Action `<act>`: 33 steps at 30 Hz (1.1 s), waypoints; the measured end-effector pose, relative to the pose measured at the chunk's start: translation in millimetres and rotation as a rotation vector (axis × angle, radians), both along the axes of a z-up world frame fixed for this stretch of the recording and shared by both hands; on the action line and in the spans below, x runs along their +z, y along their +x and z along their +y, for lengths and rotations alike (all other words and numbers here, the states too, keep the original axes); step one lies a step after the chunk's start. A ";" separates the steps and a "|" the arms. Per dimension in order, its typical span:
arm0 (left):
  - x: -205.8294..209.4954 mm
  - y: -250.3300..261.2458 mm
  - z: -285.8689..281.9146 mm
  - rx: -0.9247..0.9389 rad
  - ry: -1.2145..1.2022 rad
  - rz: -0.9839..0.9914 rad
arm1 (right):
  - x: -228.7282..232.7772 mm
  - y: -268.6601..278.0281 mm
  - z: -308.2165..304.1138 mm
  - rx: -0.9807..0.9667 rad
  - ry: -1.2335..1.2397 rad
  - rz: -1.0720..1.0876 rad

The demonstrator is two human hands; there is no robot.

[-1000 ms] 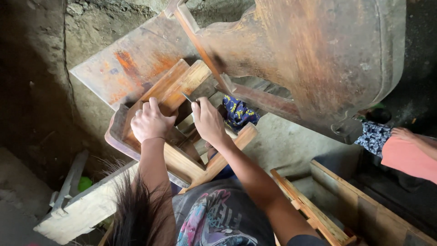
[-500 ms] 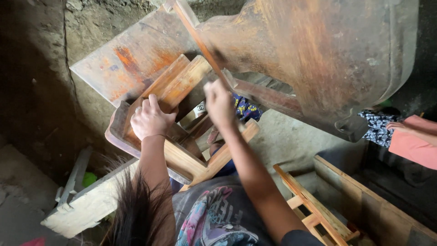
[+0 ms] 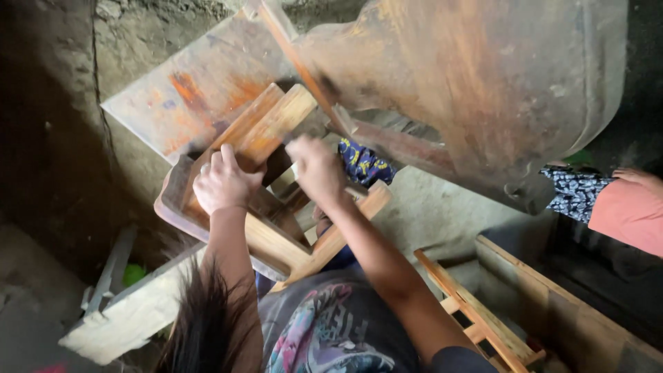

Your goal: Scraping the surface of a wooden chair with a metal tool to remove old finish

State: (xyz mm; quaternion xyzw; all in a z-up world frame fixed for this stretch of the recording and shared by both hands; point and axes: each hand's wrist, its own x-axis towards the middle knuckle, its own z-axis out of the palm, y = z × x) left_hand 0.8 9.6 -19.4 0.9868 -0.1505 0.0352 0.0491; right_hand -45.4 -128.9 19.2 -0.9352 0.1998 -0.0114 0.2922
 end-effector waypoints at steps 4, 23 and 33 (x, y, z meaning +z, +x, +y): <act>-0.7 -1.7 4.7 -0.009 -0.025 0.049 | -13.3 -2.6 -23.5 -0.200 -0.105 -0.136; -16.5 -2.7 5.4 0.031 -0.037 -0.043 | -16.3 15.6 -23.0 -0.079 -0.107 -0.142; -34.2 -11.1 8.8 0.048 -0.041 0.139 | 13.4 37.4 -7.2 -0.043 0.034 -0.129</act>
